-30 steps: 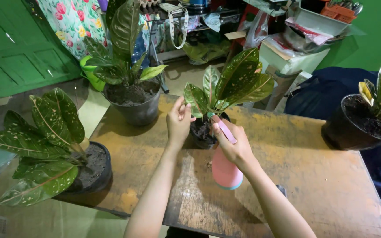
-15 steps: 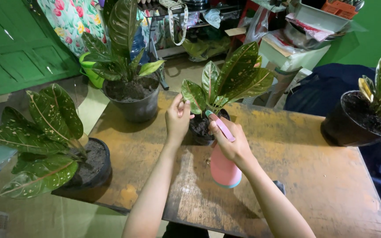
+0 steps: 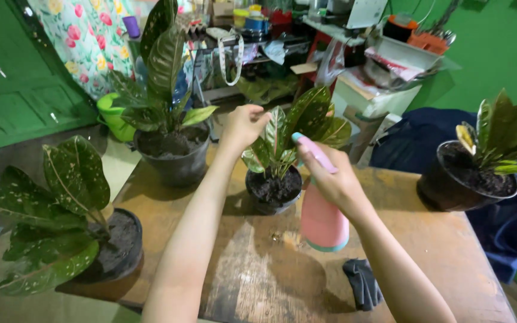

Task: The person sprays water onto the leaves of potted plants using a pink spray bottle and then wipes the leaves with a dark cloth. The person handles several potted plants on a wooden table, rotating them to access different leaves.

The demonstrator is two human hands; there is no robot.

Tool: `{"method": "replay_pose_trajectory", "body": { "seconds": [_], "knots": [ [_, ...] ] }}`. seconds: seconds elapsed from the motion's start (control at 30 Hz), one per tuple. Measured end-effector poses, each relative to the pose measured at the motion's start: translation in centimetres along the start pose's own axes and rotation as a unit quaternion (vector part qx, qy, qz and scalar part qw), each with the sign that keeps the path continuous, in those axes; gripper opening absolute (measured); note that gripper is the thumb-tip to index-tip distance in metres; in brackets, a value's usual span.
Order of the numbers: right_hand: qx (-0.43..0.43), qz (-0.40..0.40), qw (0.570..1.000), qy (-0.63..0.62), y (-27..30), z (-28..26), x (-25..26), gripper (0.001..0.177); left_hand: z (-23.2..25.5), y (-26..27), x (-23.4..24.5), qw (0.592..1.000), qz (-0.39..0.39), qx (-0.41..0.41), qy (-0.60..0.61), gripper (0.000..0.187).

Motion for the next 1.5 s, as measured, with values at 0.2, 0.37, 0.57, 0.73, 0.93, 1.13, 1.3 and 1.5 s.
{"method": "replay_pose_trajectory", "body": {
  "seconds": [0.2, 0.37, 0.57, 0.73, 0.93, 1.13, 1.3, 1.5],
  "knots": [
    [-0.07, -0.037, 0.992, 0.096, -1.8, -0.3, -2.2, 0.051, 2.2, 1.2, 0.4, 0.997, -0.043, -0.003, -0.064, 0.034],
    [-0.089, -0.039, 0.989, 0.111, -2.6, 0.3, -3.2, 0.049, 0.6, 1.1, 0.9, 0.998, -0.037, 0.016, -0.049, 0.032],
    [-0.092, -0.029, 0.99, 0.105, -2.7, 0.4, -3.6, 0.046, 1.0, 2.6, 2.1, 0.997, -0.046, 0.037, -0.038, 0.03],
    [-0.092, -0.034, 0.99, 0.098, -2.4, 0.2, -3.6, 0.045, 1.5, 3.0, 2.7, 0.998, -0.048, 0.039, -0.032, 0.032],
    [-0.086, -0.029, 0.991, 0.093, -2.2, 0.3, -3.5, 0.048, 1.6, 3.5, 2.8, 0.998, -0.046, 0.044, -0.023, 0.031],
    [-0.099, -0.019, 0.991, 0.09, -2.2, 1.0, -3.1, 0.046, 2.1, 4.2, 3.4, 0.997, -0.042, 0.054, -0.03, 0.031],
    [-0.107, -0.013, 0.99, 0.091, -2.0, 1.8, -2.8, 0.047, 2.7, 4.3, 3.6, 0.997, -0.041, 0.053, -0.032, 0.031],
    [-0.014, 0.057, 0.998, -0.033, 0.8, -1.6, 0.5, 0.04, 9.5, 4.5, 3.7, 0.977, 0.063, -0.2, 0.037, 0.03]
  ]
}}
Point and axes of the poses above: each hand's wrist, its own y-axis away from the middle knuckle, its own x-axis out of the back of the hand, z = x × y, the point moved 8 cm from there along -y, towards the middle knuckle, and after that the axes turned 2 degrees about -z, right-handed, at the moved point
